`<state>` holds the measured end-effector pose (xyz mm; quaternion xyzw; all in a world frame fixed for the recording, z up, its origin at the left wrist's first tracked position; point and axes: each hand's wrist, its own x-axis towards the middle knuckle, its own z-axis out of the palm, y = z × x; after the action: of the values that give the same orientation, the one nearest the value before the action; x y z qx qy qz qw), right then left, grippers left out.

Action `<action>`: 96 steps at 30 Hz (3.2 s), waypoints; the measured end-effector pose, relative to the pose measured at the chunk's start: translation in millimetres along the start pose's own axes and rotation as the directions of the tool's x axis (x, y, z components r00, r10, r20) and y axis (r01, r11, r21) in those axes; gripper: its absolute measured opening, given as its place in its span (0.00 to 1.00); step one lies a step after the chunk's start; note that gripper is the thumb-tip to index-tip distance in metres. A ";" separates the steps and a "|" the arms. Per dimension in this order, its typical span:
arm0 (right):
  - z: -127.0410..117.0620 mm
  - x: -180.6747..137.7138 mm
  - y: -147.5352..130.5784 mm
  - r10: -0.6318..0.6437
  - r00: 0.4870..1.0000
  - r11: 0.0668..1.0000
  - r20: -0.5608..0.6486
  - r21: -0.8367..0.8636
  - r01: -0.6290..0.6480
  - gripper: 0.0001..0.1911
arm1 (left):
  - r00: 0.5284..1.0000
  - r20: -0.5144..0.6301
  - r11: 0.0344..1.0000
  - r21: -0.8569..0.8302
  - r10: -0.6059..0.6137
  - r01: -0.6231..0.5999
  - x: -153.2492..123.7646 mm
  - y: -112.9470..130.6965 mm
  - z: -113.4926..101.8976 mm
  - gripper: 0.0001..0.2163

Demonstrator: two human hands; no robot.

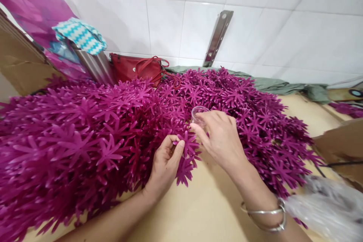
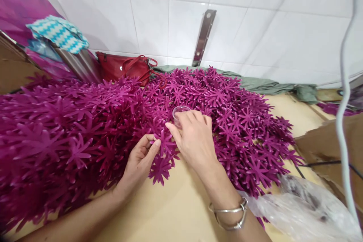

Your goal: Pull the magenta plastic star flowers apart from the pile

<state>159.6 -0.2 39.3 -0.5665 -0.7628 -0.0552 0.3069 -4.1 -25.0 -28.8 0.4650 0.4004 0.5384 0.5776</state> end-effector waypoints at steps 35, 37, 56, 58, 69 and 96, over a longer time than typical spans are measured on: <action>35.8 -40.6 -35.6 -0.283 0.957 0.951 0.056 0.143 0.273 0.16 | 0.980 -0.158 0.969 -0.235 -0.121 0.082 17.7 -0.1 -7.9 0.20; 34.7 -38.9 -31.4 -0.247 0.969 0.955 0.003 0.171 0.243 0.15 | 0.986 -0.115 0.947 -0.311 -0.124 0.083 18.7 0.2 -5.3 0.21; 40.6 -38.8 -26.9 0.121 0.981 0.901 -0.149 0.432 -0.045 0.17 | 0.992 -0.071 0.969 -0.229 -0.108 0.089 12.9 6.6 -0.8 0.15; 41.2 -39.7 -29.4 0.162 0.980 0.859 -0.112 0.505 -0.084 0.14 | 0.991 -0.070 0.973 -0.210 -0.115 0.098 12.7 6.8 -1.8 0.16; 43.4 -37.5 -28.0 0.350 0.937 0.618 0.011 0.749 -0.240 0.07 | 0.992 -0.092 0.985 -0.157 -0.089 0.074 12.6 12.2 1.9 0.19; 53.5 -32.0 -28.5 0.544 0.801 0.012 0.251 0.952 -0.307 0.14 | 0.974 -0.220 0.949 -0.315 -0.048 -0.024 17.2 0.4 -2.2 0.16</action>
<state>117.7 -13.7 -13.3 -0.4296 -0.3737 0.4849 0.6639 -4.6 -7.6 -28.3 0.3000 0.3747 0.6412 0.5987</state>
